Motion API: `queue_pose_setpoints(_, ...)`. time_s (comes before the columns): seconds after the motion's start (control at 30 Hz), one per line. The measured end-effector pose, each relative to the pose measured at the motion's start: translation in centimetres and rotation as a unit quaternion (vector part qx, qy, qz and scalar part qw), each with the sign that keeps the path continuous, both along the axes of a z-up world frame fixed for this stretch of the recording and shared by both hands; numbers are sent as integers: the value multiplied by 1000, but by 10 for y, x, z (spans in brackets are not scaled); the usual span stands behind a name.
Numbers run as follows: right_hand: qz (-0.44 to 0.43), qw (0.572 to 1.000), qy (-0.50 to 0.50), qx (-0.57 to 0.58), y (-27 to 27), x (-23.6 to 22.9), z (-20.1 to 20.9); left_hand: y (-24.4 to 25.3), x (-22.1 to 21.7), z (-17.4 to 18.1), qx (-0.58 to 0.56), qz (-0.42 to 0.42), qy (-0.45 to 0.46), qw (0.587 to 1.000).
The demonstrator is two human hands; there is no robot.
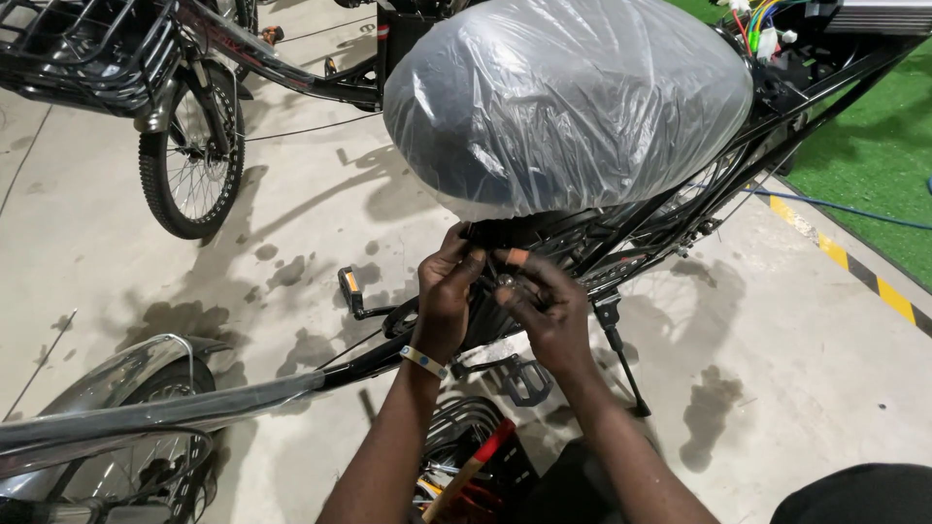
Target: The person installs a bicycle seat onto the seat post of an electric bicycle. They use a hammer to tap the seat post into place and then use a wrench to tighten the seat clamp bolt.
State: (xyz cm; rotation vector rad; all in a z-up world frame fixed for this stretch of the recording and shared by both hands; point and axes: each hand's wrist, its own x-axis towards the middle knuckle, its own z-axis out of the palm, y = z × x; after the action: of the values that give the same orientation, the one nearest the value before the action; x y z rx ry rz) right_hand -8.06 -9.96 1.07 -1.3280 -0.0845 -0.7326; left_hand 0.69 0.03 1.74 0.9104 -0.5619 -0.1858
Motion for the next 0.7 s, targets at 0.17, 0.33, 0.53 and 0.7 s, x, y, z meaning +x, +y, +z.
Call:
queue_pose_setpoints(0.17,-33,997,-6,-71,-2,0,-2,4,-4,7,32,23,-45,998)
queue_pose_setpoints(0.33,12,999,-26,29,6,4,-9,6,-4,3,34,34,-47,998)
queue_pose_setpoints(0.53,19,996,-29,83,14,7,-11,6,3,-2,43,25,-42,998)
queue_pose_setpoints(0.7,7,994,-26,107,20,4,-2,11,1,12,53,29,-43,997)
